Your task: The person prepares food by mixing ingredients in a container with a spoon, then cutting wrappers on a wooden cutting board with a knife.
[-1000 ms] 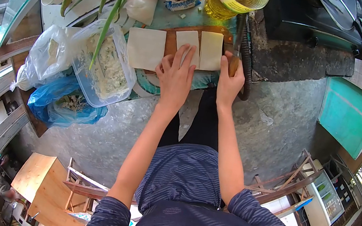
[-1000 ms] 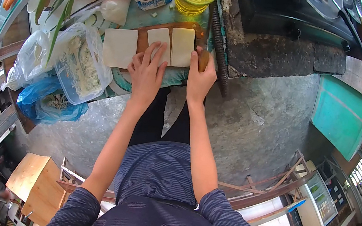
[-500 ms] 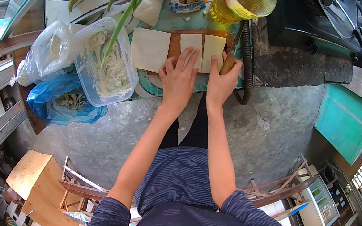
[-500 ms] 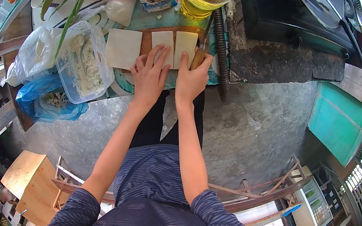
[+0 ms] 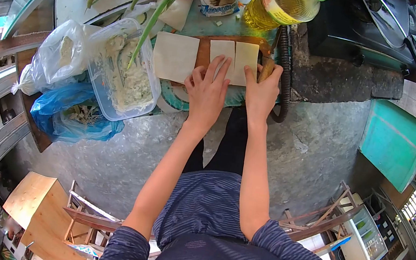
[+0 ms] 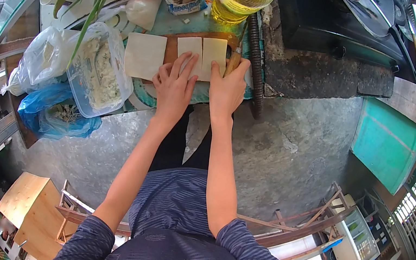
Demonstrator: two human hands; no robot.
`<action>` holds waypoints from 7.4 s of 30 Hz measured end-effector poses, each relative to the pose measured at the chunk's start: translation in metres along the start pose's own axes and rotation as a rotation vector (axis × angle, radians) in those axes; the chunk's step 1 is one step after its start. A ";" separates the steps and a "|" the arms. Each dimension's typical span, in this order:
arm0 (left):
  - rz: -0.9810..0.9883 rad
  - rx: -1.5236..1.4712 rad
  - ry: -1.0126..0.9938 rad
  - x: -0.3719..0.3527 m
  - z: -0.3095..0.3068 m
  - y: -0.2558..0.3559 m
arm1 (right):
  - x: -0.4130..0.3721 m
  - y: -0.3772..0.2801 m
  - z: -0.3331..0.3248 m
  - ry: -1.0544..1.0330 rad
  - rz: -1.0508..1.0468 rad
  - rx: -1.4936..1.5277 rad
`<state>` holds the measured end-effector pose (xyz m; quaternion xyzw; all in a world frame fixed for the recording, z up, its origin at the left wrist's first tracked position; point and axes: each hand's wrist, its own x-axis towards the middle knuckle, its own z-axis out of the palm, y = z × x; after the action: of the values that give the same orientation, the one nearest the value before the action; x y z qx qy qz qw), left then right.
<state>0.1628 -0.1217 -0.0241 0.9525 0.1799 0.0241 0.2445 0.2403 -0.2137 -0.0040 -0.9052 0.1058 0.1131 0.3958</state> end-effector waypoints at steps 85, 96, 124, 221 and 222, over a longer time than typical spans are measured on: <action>-0.469 -0.184 0.241 0.025 0.011 0.041 | -0.001 0.070 -0.091 -0.372 -0.241 0.153; -0.572 -0.244 0.415 0.017 0.023 0.053 | 0.083 0.022 -0.099 -0.832 -0.581 -0.335; -0.760 -0.189 0.596 0.012 0.046 0.065 | 0.130 -0.012 -0.073 -0.929 -0.950 -0.707; -0.715 -0.013 0.702 0.012 0.064 0.059 | 0.114 0.010 -0.081 -0.652 -1.246 -1.007; -0.719 -0.015 0.698 0.011 0.064 0.060 | 0.112 0.011 -0.081 -0.644 -1.252 -1.010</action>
<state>0.2020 -0.1958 -0.0528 0.7636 0.5677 0.2568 0.1693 0.3538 -0.2925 0.0093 -0.7883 -0.5921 0.1585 -0.0536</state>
